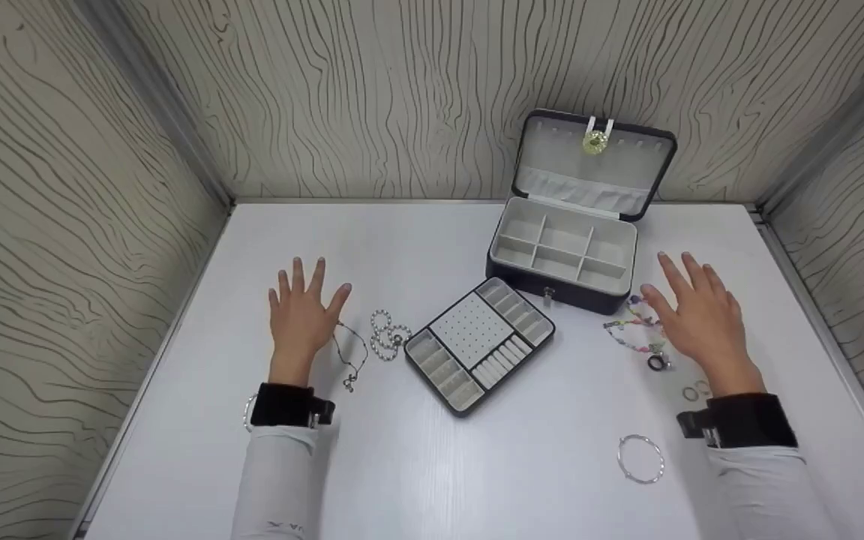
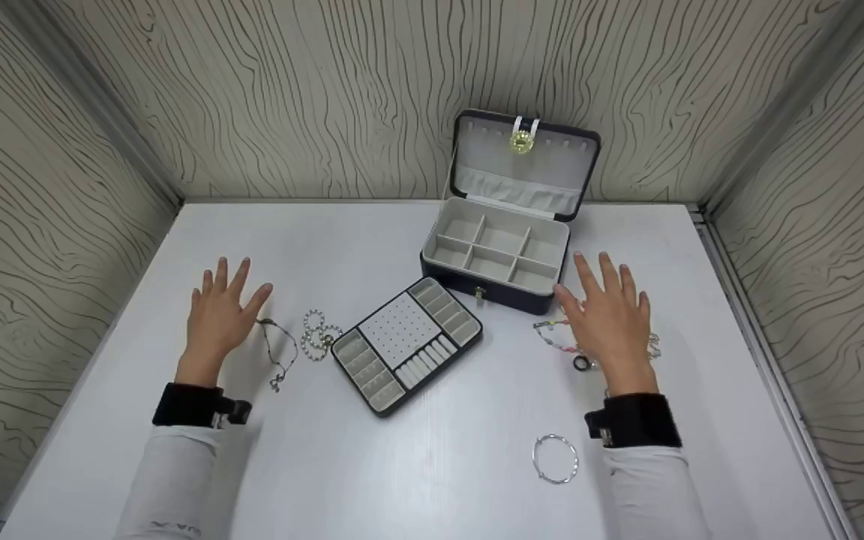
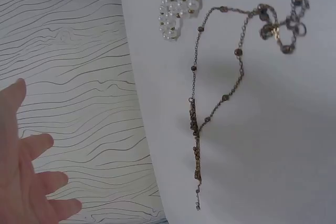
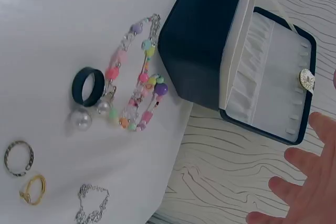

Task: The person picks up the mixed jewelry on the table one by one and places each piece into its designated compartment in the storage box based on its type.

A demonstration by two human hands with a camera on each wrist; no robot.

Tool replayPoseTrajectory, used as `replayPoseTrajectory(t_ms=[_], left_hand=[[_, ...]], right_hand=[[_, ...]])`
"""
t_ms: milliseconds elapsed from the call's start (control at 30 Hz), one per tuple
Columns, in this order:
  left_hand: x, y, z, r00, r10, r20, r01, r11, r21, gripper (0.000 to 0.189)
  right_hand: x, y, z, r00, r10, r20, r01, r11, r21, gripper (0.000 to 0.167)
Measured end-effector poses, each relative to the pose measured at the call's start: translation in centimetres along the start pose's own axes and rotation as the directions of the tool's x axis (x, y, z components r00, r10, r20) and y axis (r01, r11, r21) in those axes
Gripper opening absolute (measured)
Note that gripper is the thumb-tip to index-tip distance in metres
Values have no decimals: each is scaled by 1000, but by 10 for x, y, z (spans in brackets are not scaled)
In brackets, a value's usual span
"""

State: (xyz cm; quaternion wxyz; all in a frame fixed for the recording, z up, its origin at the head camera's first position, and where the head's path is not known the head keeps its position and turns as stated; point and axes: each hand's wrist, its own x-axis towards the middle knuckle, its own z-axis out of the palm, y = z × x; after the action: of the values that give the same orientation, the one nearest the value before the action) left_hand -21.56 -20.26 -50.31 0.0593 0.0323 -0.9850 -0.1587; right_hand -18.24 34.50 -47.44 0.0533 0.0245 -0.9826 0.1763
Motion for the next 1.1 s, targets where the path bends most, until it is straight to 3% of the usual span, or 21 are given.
replayPoseTrajectory(t_ms=[267,467,700,933,1100], left_hand=[[-27,15,4,997,-64,41,70,984,-166,76],[-53,32,14,994,-77,79,96,953,-289,78],[-83,56,28,982,-71,173,136,908,-397,79],[-106,73,40,976,-32,217,134,870,-474,71],[-112,80,49,960,33,276,123,842,-525,65]], right_hand=[[-4,-27,27,996,-49,79,42,995,88,68],[-5,-46,53,979,-85,188,47,979,196,67],[-2,-60,83,965,-160,210,88,945,315,56],[2,-72,97,940,-171,294,52,926,373,61],[6,-75,104,942,-181,281,61,919,389,59]])
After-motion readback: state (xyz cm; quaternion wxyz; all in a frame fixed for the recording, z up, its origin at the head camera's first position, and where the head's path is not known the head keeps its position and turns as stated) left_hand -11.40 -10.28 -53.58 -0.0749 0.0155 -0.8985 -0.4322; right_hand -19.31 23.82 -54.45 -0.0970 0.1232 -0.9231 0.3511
